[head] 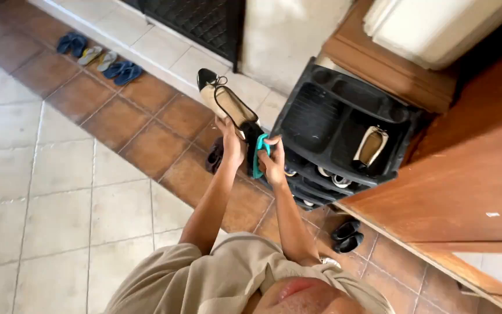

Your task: The person scrubs the sole of a beige flat shoe with a green brush, repeatedly lifting and rotating the shoe to clean different areas of the sole. The shoe is held in one hand while the brush is used in the other, with the action focused on the bottom surface.

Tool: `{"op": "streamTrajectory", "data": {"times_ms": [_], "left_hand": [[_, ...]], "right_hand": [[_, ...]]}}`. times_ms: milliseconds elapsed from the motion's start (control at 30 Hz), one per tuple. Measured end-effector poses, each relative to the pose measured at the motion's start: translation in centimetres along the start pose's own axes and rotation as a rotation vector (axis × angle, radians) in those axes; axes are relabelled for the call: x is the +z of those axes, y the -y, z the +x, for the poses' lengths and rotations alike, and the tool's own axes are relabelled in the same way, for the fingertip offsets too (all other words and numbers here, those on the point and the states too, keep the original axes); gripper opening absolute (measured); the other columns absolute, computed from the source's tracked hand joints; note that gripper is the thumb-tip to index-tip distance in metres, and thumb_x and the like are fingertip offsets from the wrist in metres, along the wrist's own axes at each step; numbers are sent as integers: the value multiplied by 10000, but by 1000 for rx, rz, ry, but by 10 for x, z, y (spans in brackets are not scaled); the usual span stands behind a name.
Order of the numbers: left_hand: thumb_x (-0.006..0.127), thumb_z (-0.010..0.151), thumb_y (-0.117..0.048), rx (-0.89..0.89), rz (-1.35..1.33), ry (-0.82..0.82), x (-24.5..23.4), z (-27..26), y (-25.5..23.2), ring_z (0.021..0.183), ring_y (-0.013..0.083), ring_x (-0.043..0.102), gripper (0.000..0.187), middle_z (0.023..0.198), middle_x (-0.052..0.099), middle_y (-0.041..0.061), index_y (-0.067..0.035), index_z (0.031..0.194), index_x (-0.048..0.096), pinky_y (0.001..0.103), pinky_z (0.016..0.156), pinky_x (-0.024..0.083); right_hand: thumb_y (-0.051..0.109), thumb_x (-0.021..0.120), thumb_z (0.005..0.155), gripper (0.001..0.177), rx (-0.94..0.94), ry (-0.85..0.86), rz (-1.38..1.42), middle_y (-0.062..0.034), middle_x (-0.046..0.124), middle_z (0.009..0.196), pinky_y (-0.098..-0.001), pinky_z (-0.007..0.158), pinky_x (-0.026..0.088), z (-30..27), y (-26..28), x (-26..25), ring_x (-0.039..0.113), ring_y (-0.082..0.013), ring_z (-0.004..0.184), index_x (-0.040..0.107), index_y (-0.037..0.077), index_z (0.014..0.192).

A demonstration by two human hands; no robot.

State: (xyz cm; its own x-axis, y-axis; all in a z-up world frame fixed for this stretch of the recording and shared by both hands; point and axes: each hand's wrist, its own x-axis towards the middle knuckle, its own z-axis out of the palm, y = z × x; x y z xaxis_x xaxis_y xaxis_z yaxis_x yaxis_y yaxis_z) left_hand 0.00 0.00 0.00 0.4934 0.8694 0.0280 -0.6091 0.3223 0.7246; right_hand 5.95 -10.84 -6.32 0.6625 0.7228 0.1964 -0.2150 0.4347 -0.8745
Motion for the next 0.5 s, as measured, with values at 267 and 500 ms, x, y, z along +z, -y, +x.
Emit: {"op": "streamTrajectory", "data": {"times_ms": [267, 500], "left_hand": [[553, 1094, -276, -25, 92, 47, 50, -18, 58, 1506, 506, 175, 814, 1592, 98, 407, -299, 1595, -88, 643, 1202, 187], [753, 965, -272, -14, 368, 87, 73, -29, 105, 1228, 358, 534, 871, 1338, 459, 286, -299, 1571, 128, 455, 999, 511]], "right_hand": [[-25, 512, 988, 312, -225, -302, 22, 56, 281, 531, -207, 304, 218, 2, 38, -51, 248, -42, 349, 434, 201, 1187], [-22, 519, 967, 316, -214, -394, -28, 43, 313, 519, -202, 320, 226, -18, 69, -88, 277, -56, 361, 450, 212, 1167]]}}
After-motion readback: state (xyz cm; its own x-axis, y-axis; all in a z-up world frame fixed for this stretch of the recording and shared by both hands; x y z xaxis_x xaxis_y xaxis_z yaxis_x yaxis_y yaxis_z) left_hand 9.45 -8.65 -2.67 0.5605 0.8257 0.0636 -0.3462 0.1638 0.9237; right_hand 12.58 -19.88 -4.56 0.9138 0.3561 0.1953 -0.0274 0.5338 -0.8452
